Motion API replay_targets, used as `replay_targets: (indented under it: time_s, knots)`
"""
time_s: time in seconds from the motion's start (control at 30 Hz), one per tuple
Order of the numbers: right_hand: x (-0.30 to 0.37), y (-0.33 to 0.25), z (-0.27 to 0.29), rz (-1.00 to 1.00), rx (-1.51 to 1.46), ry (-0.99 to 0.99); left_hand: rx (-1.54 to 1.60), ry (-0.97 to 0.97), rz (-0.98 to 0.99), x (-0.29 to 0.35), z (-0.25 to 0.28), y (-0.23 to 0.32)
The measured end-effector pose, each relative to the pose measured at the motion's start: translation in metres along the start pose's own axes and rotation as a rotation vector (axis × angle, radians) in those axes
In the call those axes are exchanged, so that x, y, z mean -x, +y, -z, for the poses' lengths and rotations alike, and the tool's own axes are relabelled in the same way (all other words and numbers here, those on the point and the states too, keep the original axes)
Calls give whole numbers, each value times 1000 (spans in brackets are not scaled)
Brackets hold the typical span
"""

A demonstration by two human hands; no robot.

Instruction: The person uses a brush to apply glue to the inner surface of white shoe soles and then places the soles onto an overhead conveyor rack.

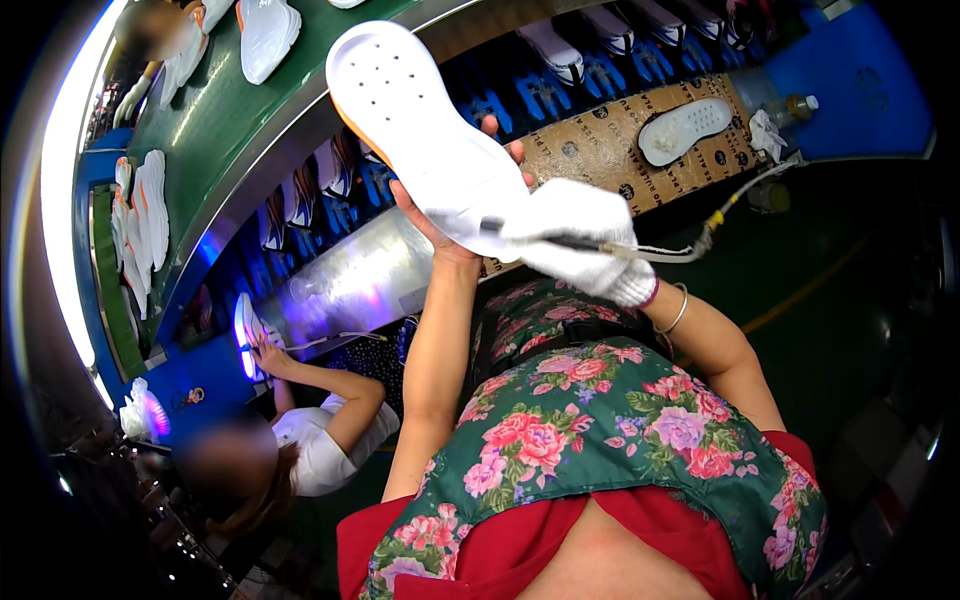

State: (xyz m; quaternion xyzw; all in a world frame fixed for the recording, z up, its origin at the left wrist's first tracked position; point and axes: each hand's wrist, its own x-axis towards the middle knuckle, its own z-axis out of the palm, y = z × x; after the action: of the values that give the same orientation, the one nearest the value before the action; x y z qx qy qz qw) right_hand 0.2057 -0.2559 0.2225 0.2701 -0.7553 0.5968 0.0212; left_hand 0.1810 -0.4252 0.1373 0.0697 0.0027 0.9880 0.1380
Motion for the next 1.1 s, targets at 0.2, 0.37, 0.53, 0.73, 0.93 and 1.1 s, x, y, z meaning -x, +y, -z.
replay_targets:
  time_s: [0.2,0.37,0.53,0.73,0.93,1.1]
  knots:
    - [3,-8,-2,232,25,-158,-27,-50,3,4,-10,7]
    - [-2,0,-1,126,37,-109,-92,-134,66,-3,-10,15]
    - [7,-13,-8,121,-108,-244,-220,-244,177,-14,-11,30]
    - [-2,-8,-2,93,36,-62,-229,-320,282,-26,-12,39]
    - [16,-22,-10,226,82,-278,-215,-288,381,-27,-15,45]
    - [1,-24,-1,80,-94,-128,-251,-332,422,-27,-16,50]
